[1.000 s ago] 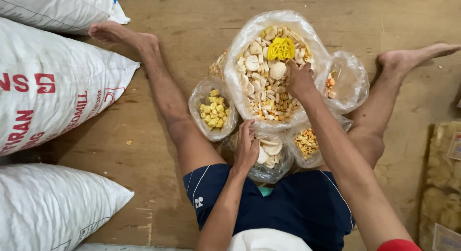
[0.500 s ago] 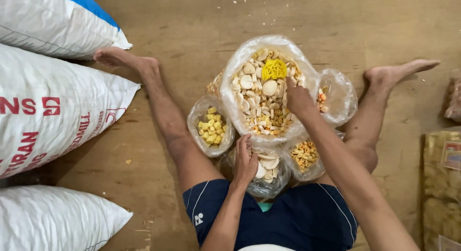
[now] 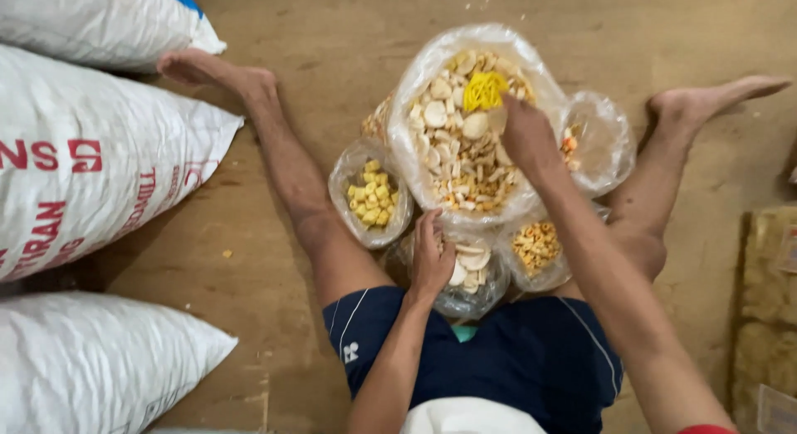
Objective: Sorting various types of snacks from a large central bag into smaller categorized plastic bags.
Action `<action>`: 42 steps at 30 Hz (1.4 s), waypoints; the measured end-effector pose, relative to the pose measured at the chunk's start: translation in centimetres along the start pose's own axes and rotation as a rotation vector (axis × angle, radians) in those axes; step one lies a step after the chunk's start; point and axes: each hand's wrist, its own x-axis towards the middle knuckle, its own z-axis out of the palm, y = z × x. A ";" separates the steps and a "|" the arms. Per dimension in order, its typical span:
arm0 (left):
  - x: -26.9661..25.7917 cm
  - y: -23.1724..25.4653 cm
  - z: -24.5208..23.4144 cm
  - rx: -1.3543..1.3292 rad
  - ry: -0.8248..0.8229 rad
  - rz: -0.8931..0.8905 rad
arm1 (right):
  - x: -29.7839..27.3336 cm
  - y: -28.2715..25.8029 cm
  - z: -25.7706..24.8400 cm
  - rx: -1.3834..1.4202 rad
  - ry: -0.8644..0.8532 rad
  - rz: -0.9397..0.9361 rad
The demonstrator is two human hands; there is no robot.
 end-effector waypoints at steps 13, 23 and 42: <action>-0.2 0.6 -0.2 0.029 0.043 0.038 | 9.7 -5.0 2.7 0.255 0.492 -0.125; 0.6 0.5 -0.3 0.018 0.086 0.026 | 7.4 -4.5 7.3 0.166 0.212 -0.226; 1.1 -0.3 0.0 -0.027 0.132 0.031 | 9.8 -1.5 6.8 0.201 0.475 -0.163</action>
